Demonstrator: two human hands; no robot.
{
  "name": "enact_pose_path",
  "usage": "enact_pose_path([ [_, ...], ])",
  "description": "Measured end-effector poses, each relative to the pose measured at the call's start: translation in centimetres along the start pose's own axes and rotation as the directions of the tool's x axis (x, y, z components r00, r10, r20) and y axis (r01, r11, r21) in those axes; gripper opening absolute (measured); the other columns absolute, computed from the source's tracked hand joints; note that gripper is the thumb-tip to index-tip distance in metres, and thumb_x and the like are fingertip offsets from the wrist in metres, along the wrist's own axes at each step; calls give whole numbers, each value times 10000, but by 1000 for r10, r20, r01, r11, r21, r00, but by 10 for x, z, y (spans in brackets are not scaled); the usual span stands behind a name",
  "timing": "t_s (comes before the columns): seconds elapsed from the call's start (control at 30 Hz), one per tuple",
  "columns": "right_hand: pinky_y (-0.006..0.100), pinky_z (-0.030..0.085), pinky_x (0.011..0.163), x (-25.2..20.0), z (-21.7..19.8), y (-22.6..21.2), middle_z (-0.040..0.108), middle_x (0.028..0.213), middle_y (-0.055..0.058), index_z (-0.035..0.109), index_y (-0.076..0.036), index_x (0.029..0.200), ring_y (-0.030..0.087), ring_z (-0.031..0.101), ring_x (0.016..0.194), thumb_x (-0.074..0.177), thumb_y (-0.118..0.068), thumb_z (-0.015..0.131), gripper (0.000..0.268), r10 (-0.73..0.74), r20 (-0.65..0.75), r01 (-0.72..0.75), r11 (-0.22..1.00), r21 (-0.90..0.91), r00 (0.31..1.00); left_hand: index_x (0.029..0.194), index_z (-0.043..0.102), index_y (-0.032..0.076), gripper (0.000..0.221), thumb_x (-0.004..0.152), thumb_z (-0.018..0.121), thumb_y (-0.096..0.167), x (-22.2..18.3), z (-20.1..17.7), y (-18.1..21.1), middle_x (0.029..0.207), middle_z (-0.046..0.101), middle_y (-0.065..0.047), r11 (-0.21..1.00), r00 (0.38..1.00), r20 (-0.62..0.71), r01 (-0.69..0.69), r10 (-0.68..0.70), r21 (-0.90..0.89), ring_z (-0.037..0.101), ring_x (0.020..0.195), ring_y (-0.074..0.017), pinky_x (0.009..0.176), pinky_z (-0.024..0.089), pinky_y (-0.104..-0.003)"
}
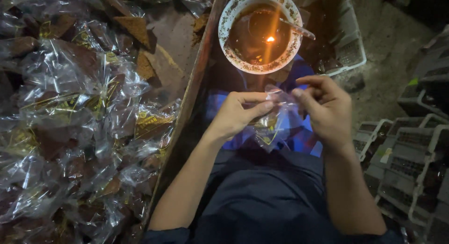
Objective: Sealing plastic bags containing bread slices using a candle flame
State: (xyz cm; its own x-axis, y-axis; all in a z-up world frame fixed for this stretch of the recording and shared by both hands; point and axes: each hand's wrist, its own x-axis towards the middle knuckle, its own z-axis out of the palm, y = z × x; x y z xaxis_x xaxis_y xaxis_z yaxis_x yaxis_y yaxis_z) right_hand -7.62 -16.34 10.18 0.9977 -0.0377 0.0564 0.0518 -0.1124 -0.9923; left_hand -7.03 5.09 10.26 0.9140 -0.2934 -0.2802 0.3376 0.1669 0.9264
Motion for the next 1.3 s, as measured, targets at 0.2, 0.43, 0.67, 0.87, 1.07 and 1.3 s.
enact_pose_path([
  [0.2, 358, 567, 711, 7, -1, -8, 626, 1131, 273, 557, 91, 1395, 246, 689, 745, 1006, -48, 657, 425, 26, 145, -26, 1000, -5, 989, 965, 800, 151, 59, 910, 787, 168, 1, -6, 11, 812, 770, -28, 921, 964, 91, -266, 250, 284, 672, 816, -79, 750, 576, -291],
  [0.43, 259, 480, 566, 4, 4, -29, 646, 632, 71, 753, -15, 912, 97, 572, 625, 943, -34, 752, 37, 85, 283, -54, 991, -119, 955, 979, 761, 234, 48, 965, 731, 269, 5, -2, 13, 610, 684, 83, 833, 911, 102, -408, 400, 374, 654, 589, -60, 619, 551, -221],
  [0.67, 267, 479, 693, 2, 6, -4, 620, 769, 128, 691, 38, 1016, 155, 560, 714, 1096, -50, 708, 119, -121, -184, 110, 992, -66, 975, 925, 775, 90, 155, 818, 849, 173, 8, -15, -10, 707, 737, -5, 967, 981, 151, -152, 123, 205, 643, 710, -71, 696, 551, -259],
  [0.87, 255, 526, 668, 0, 4, -26, 660, 888, 91, 630, -34, 1286, 117, 627, 779, 755, -72, 894, 595, 83, 199, -64, 993, -103, 977, 995, 775, 176, 158, 895, 740, 59, -4, -7, 12, 756, 761, -42, 892, 955, 156, -293, 254, 345, 725, 748, -140, 741, 576, -312],
  [1.07, 238, 468, 573, 3, 6, -26, 604, 774, 47, 651, -57, 1031, 98, 543, 626, 1058, -89, 715, 77, 19, -185, -35, 996, -83, 983, 924, 785, 74, 87, 855, 794, 126, 1, -10, 4, 780, 755, -22, 979, 980, 179, -121, 91, 165, 625, 687, -72, 646, 509, -223],
  [1.3, 228, 397, 507, 19, -22, -24, 628, 1062, 84, 700, -22, 1153, 118, 525, 654, 774, -137, 822, 414, 159, 431, -104, 984, -148, 888, 872, 795, 218, 107, 814, 885, 225, 5, -25, 19, 844, 758, 63, 862, 945, 41, -314, 326, 398, 708, 757, -76, 663, 564, -222],
])
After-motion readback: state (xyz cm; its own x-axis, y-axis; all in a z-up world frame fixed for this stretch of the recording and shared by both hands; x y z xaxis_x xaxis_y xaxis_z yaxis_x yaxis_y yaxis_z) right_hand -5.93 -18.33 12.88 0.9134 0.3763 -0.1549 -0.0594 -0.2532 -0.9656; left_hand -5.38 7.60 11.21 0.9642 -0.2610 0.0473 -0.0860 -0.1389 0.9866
